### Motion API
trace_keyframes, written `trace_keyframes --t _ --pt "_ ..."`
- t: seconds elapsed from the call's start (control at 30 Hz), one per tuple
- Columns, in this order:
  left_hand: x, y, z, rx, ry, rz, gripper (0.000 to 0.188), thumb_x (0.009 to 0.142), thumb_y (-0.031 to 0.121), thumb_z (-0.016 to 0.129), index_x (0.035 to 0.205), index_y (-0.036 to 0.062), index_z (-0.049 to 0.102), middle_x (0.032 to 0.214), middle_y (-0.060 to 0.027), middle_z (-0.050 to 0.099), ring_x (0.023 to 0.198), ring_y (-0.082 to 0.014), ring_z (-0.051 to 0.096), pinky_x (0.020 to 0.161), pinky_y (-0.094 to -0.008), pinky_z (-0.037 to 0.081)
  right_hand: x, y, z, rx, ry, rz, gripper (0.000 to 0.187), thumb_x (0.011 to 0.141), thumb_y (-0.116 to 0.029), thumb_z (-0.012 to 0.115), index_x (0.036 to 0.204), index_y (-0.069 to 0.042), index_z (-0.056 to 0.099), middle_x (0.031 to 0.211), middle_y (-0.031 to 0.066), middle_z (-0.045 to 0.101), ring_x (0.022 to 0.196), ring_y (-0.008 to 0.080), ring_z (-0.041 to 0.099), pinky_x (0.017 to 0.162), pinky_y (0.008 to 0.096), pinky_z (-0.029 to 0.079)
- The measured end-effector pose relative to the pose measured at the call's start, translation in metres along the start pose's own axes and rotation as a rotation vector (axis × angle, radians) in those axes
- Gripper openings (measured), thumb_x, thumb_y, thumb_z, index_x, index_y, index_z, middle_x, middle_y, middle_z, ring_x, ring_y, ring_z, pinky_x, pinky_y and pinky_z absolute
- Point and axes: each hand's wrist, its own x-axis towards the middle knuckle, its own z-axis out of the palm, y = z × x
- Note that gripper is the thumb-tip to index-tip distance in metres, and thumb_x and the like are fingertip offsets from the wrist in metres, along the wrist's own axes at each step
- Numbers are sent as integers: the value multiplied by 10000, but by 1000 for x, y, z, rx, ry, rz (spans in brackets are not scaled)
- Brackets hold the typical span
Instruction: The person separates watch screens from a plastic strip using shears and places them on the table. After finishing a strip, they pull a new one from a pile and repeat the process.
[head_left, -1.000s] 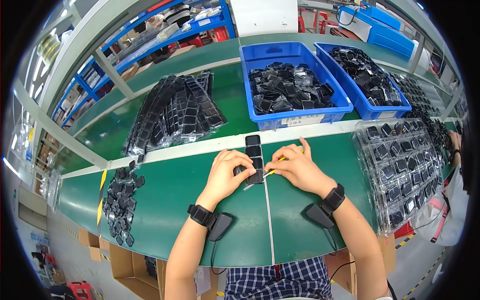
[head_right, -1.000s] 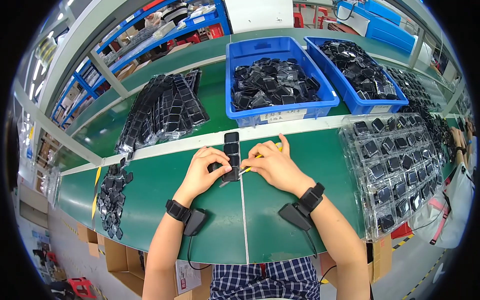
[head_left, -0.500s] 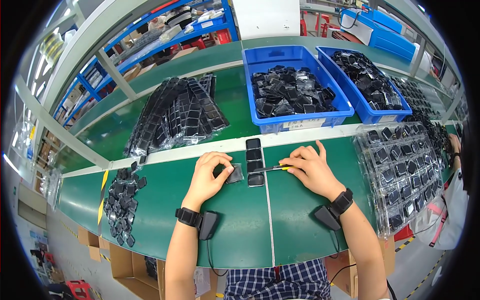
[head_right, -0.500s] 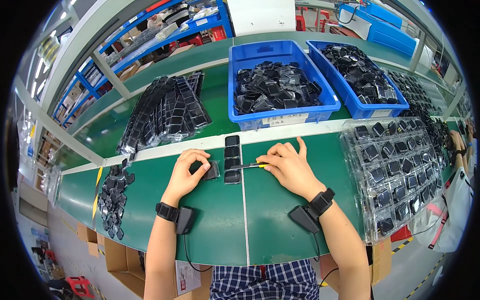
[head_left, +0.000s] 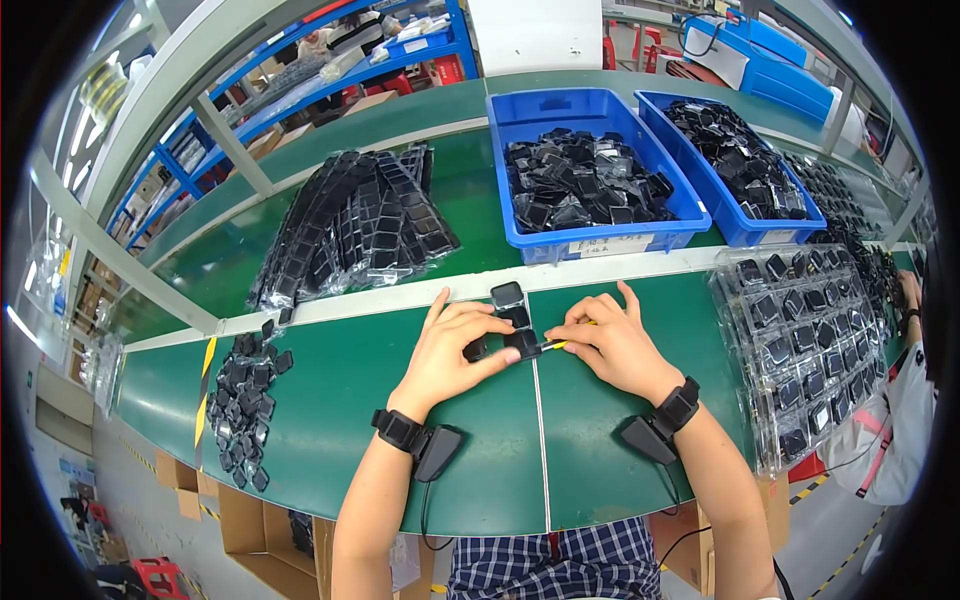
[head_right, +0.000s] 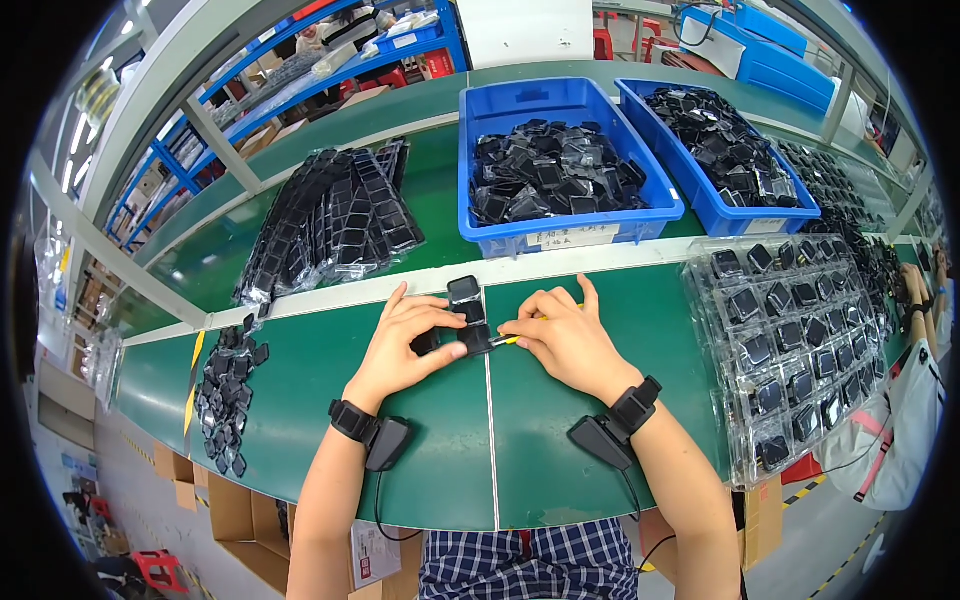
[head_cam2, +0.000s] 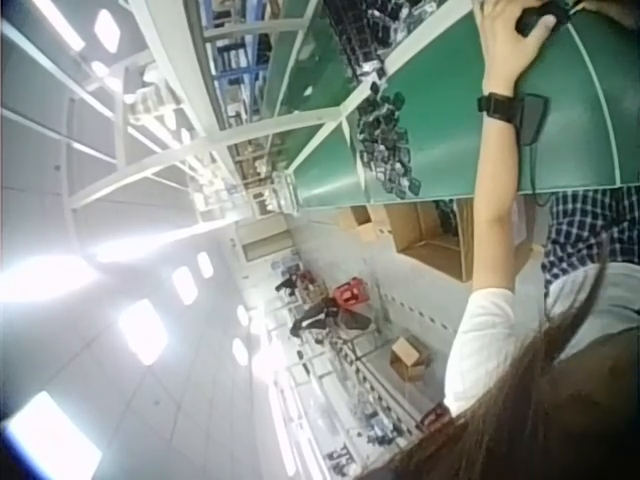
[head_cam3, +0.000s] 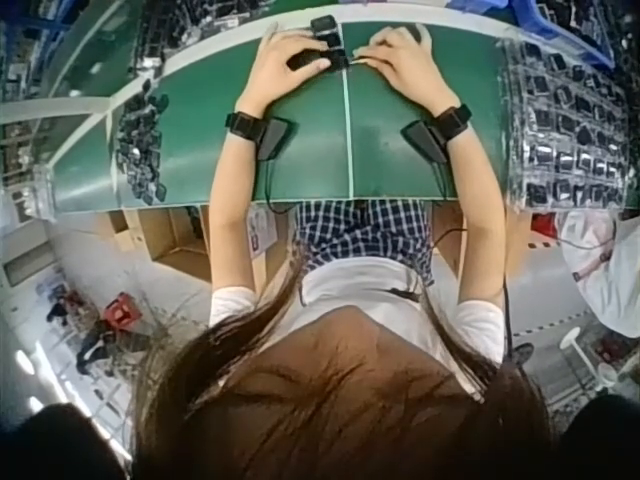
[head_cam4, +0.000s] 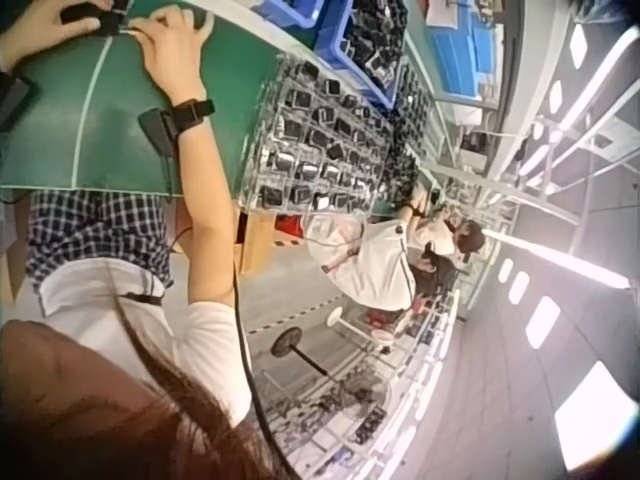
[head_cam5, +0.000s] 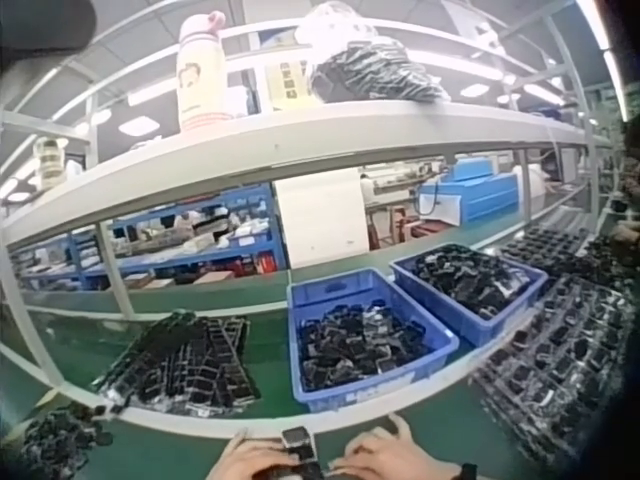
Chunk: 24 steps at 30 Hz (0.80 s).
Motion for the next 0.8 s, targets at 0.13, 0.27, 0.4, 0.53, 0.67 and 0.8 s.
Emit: trace_keyframes --t 0.13,0.27,0.4,0.53,0.67,0.8 --pt "3 -7 10 -5 96 -49 241 821 286 843 998 137 776 1091 1 745 1203 -223 629 1233 -529 271 0 1 1 24 -14 -3 241 916 -190 741 1143 -262 780 1027 -35 583 1086 185 573 1219 625 173" --pt "5 -5 12 -21 117 -5 137 845 220 820 920 122 761 1017 5 738 1111 -215 649 1153 -479 363 1 0 1 33 -27 -2 229 914 -191 742 1129 -262 780 1042 -40 589 1110 184 569 1220 624 170" --pt "7 -9 14 -82 124 -61 125 843 205 820 891 114 750 1002 7 740 1072 -214 650 1078 -432 410 9 -3 10 36 4 3 209 917 -196 738 1110 -264 781 1075 -47 599 1139 181 566 1224 618 157" --pt "9 -9 14 -32 124 -25 124 840 193 819 882 104 744 1006 7 742 1047 -223 651 1024 -395 435 8 9 2 48 -41 -35 208 920 -197 734 1111 -268 776 1091 -52 607 1157 180 564 1228 613 135" --pt "7 -6 13 -19 148 -15 106 857 171 801 871 88 737 1011 -8 745 1041 -230 655 1007 -392 451 -1 24 -23 97 -142 82 231 930 -178 724 1141 -261 769 1087 -48 609 1159 174 563 1231 611 116" --pt "1 -18 4 -242 232 -59 82 880 147 773 892 77 733 1020 -37 750 1070 -236 655 1002 -406 459 -6 22 -26 92 -48 124 251 936 -147 714 1163 -244 763 1056 -41 602 1144 171 565 1230 609 117"
